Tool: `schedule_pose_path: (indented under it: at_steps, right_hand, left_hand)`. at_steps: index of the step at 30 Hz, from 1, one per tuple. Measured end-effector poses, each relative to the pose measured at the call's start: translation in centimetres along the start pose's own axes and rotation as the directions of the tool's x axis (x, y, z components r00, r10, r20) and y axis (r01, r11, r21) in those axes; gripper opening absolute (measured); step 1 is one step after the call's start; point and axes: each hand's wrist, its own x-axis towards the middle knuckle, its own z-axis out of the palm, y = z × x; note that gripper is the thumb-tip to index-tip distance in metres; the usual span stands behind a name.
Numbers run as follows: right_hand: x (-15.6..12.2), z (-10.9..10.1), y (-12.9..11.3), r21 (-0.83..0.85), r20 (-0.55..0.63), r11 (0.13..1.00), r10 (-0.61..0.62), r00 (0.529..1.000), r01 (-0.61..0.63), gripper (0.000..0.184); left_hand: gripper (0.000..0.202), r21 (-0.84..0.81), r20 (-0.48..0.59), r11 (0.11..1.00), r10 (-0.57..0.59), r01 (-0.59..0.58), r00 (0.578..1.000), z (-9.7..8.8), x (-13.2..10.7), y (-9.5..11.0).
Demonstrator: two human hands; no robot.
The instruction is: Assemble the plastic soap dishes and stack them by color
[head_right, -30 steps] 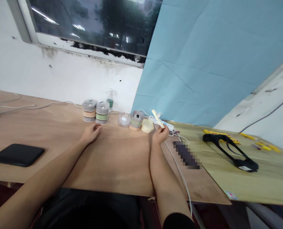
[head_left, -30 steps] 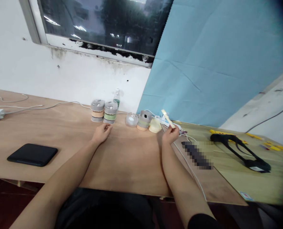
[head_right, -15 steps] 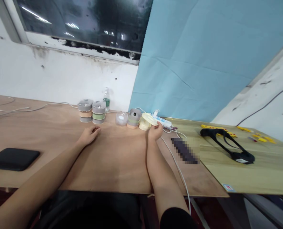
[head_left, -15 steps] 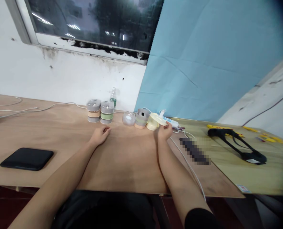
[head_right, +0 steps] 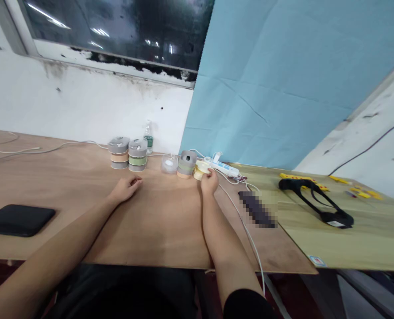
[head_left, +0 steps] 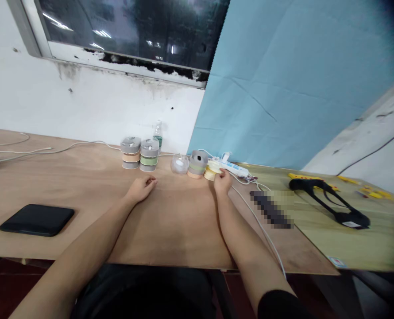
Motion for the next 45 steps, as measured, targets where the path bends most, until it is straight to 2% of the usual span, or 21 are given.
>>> schedule_pose_path:
  at_steps: [6,17,26,30,33,38,40,45]
  right_hand:
    - [-0.5,0.3,-0.5,-0.012,0.138,0.999,-0.039,0.990,0.041,0.032]
    - [-0.5,0.1,-0.5,-0.019,0.109,1.000,-0.004,0.994,0.006,0.032]
    - [0.0,0.3,0.2,-0.005,0.014,0.997,0.079,0.997,-0.079,0.035]
    - [0.3,0.0,0.1,-0.032,-0.109,0.998,0.052,0.993,-0.056,0.037]
    - [0.3,-0.1,0.3,-0.039,-0.138,0.997,0.060,0.989,-0.066,0.041]
    - [0.2,0.3,0.5,-0.020,-0.010,0.975,0.220,0.975,-0.220,0.048]
    - [0.2,0.3,0.5,-0.027,0.030,0.971,0.237,0.971,-0.236,0.049]
    - [0.2,0.4,0.7,-0.036,0.025,0.974,0.226,0.974,-0.225,0.051]
  left_hand:
    - [0.042,0.004,0.011,1.000,0.010,-0.010,1.000,-0.1,0.0,0.2]
    - [0.041,0.010,0.021,1.000,0.028,-0.028,0.999,-0.1,0.0,0.2]
    - [0.039,0.015,0.021,0.999,0.040,-0.040,0.999,0.2,-0.1,-0.2]
    - [0.035,0.099,-0.077,0.989,0.120,-0.112,0.990,0.2,0.4,-0.8]
    - [0.032,0.249,-0.205,0.952,0.231,-0.178,0.951,-0.6,1.4,-1.0]
    - [0.039,0.433,-0.325,0.886,0.324,-0.165,0.889,-2.5,4.7,-0.5]
    - [0.047,0.504,-0.318,0.853,0.329,-0.135,0.889,-3.1,6.3,-0.1]
    - [0.071,0.607,-0.202,0.789,0.266,-0.093,0.942,-3.8,9.9,0.8]
